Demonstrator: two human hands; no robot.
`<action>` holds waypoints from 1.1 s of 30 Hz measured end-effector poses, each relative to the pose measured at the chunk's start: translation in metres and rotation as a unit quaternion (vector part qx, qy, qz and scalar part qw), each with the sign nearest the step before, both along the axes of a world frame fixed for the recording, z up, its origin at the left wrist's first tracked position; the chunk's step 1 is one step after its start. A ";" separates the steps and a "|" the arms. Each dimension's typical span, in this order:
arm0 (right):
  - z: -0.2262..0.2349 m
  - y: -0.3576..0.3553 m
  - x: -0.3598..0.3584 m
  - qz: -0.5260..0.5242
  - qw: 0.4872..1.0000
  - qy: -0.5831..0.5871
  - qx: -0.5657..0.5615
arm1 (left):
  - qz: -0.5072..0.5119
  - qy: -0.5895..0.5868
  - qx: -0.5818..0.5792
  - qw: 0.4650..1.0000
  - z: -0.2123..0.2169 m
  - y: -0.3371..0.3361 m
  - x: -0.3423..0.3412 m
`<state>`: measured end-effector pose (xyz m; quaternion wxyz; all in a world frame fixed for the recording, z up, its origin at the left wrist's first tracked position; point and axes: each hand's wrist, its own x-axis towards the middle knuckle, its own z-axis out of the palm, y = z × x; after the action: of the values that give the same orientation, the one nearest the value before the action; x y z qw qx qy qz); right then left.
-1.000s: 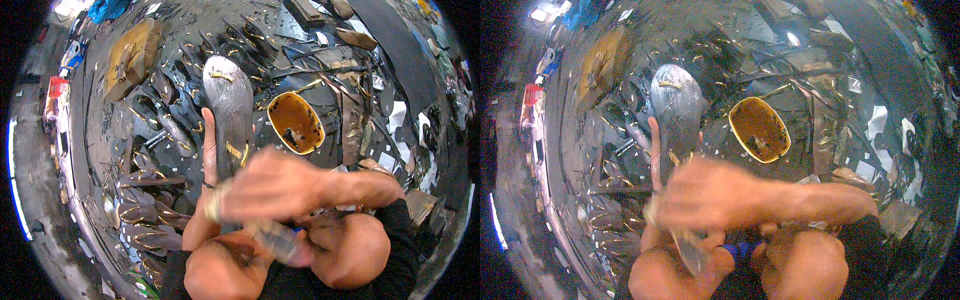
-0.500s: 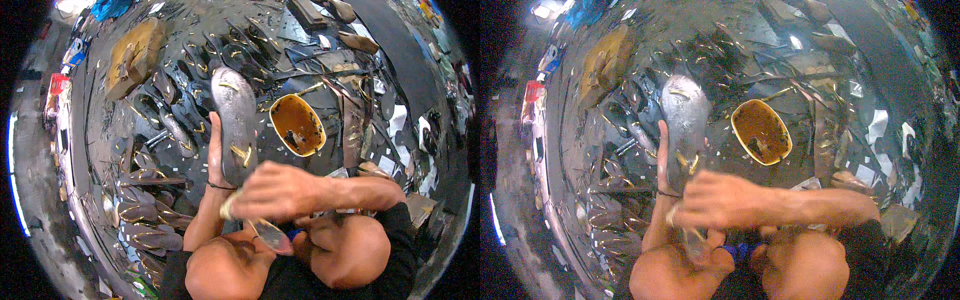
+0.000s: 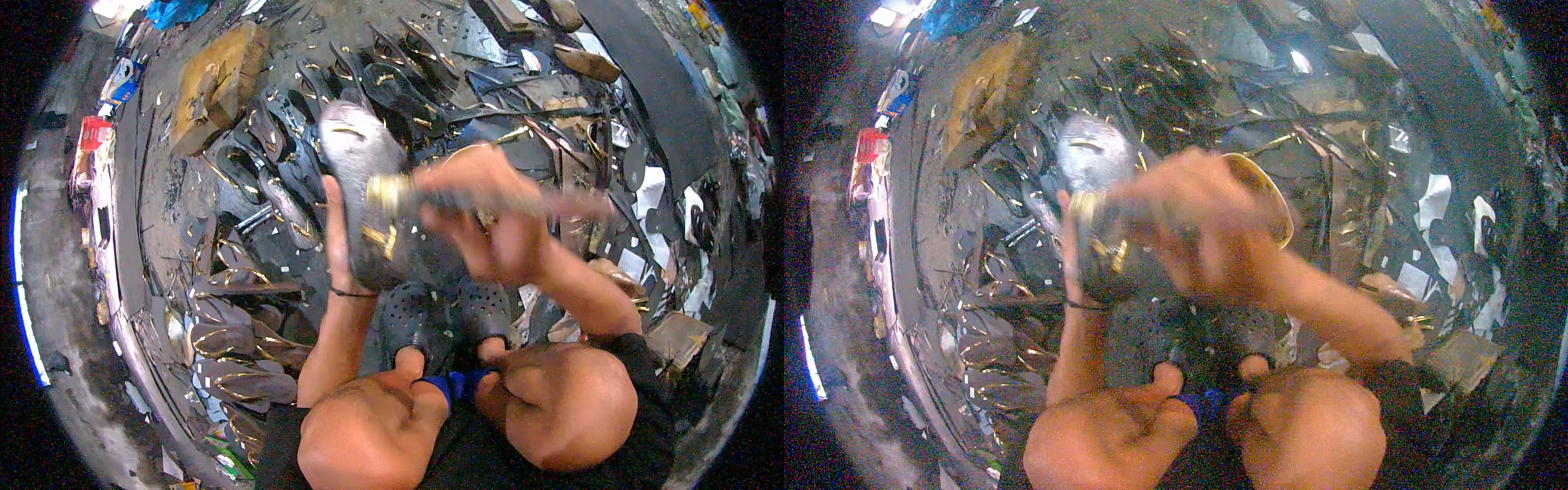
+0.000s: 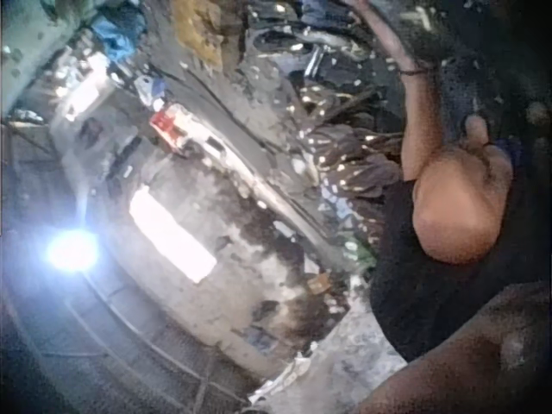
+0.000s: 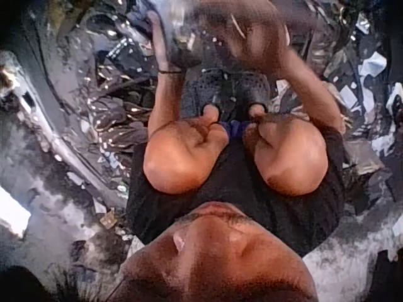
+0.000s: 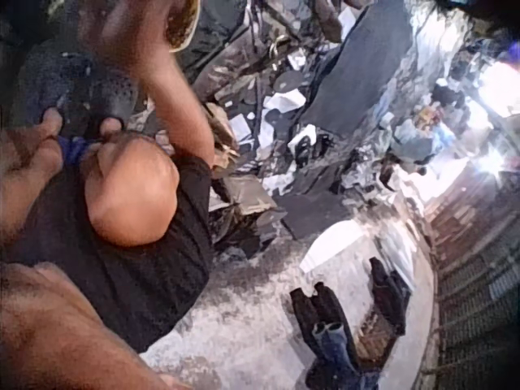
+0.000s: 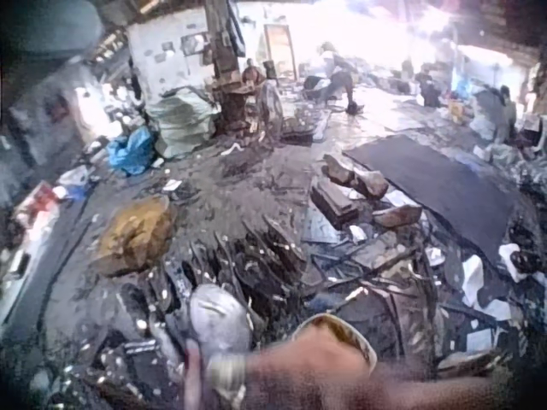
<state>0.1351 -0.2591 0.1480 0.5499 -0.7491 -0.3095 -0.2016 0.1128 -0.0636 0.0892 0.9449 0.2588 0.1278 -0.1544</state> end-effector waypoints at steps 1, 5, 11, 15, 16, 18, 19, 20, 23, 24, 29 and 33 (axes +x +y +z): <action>-0.005 -0.001 0.019 0.052 0.998 0.004 -0.037 | 0.007 0.023 0.077 0.997 0.000 -0.008 -0.007; -0.019 0.005 -0.005 0.247 0.952 0.010 -0.179 | -0.048 0.128 0.032 0.990 -0.004 -0.015 -0.004; -0.039 -0.014 -0.048 0.175 0.944 0.227 -0.161 | 0.078 0.080 0.121 0.986 -0.076 0.035 0.063; -0.050 -0.044 -0.059 0.090 0.955 0.231 -0.166 | 0.155 0.016 0.208 0.966 -0.078 0.055 0.134; -0.051 -0.037 -0.060 0.102 0.953 0.235 -0.161 | 0.153 -0.010 0.068 0.986 -0.098 0.102 0.156; -0.058 -0.042 -0.064 0.089 0.942 0.264 -0.186 | 0.225 -0.011 0.059 0.973 -0.110 0.114 0.176; -0.052 -0.038 -0.061 0.089 0.937 0.272 -0.200 | 0.309 0.092 0.097 0.942 -0.111 0.125 0.186; -0.054 -0.035 -0.061 0.047 0.943 0.263 -0.199 | 0.397 0.217 0.057 0.890 -0.115 0.143 0.177; -0.077 -0.055 -0.048 -0.100 0.936 0.271 -0.200 | 0.289 0.008 0.381 0.878 -0.144 0.105 0.080; -0.082 -0.059 -0.044 -0.125 0.927 0.300 -0.189 | 0.309 0.000 0.477 0.823 -0.146 0.102 0.037; -0.108 -0.091 -0.028 -0.229 0.927 0.181 -0.237 | 0.302 0.012 0.783 0.544 -0.094 0.126 -0.088; -0.095 -0.082 -0.022 -0.237 0.913 0.218 -0.251 | 0.408 0.112 0.742 0.521 -0.094 0.193 -0.102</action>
<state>0.1134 -0.3413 0.0525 0.3337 -0.9391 -0.0358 -0.0735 0.0103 0.1294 -0.0046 0.3486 0.7661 0.3926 0.3708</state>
